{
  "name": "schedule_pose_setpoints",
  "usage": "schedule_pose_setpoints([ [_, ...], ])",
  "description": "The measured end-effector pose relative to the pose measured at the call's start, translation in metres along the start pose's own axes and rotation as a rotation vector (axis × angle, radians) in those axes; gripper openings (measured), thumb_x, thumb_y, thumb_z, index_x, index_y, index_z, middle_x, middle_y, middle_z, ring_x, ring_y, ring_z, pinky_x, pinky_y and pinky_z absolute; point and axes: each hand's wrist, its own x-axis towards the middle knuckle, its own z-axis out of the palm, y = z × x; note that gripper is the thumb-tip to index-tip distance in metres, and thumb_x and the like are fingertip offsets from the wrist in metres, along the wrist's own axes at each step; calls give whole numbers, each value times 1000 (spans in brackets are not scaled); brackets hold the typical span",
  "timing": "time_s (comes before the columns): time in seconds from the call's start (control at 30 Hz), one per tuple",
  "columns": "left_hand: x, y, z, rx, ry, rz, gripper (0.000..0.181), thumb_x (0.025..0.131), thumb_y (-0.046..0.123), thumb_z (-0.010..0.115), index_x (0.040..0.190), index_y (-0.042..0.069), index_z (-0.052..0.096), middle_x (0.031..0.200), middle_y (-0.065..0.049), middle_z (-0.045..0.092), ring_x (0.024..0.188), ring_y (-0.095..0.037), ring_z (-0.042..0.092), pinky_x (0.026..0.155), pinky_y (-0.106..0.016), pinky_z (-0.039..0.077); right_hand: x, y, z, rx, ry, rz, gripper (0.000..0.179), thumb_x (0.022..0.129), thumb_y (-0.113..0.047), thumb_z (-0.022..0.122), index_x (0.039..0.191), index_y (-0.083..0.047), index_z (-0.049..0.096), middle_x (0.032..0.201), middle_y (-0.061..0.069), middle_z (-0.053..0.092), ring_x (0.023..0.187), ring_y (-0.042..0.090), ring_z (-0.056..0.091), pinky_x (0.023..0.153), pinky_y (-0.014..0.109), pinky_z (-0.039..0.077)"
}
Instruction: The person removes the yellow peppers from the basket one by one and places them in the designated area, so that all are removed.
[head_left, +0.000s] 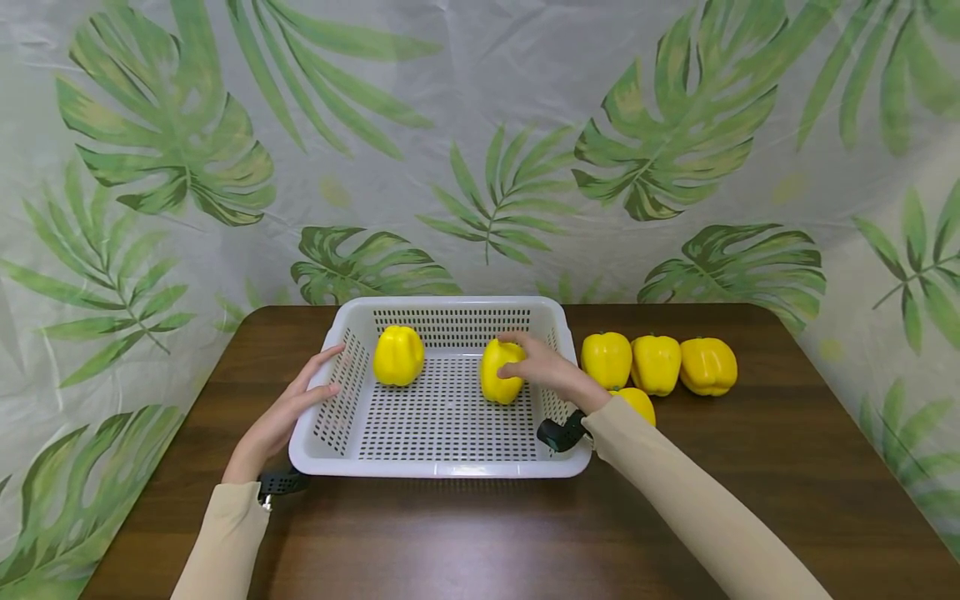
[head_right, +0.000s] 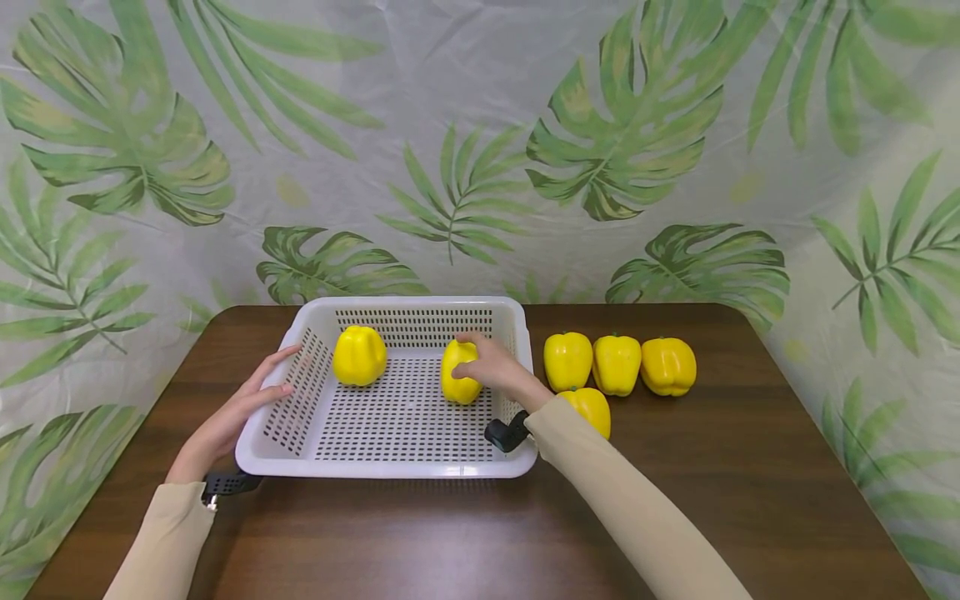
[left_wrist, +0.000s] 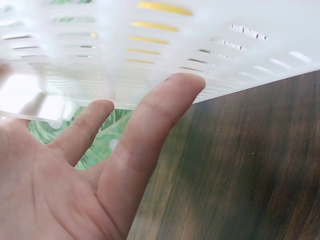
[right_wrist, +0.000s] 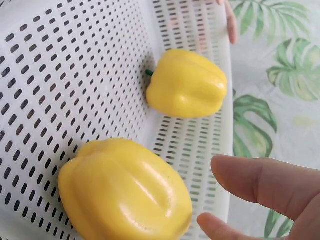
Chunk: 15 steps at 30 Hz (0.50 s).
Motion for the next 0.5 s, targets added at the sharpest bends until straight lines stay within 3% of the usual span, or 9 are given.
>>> schedule_pose_setpoints([
  [0.2,0,0,0,1,1,0,64,97,26,49,151,29,14,152,-20,13,114,-51,44,78,-55,51,6,2,3,-31,-2,54,62,88,-10,61,144,-3,36,146,23,35,125,36,39,102,50,34],
  [0.5,0,0,0,4,3,2,63,98,25,48,151,29,15,151,-20,14,113,-50,44,77,-55,51,11,4,2,28,-25,105,62,88,-5,59,145,-13,38,149,18,30,118,35,41,90,56,43],
])
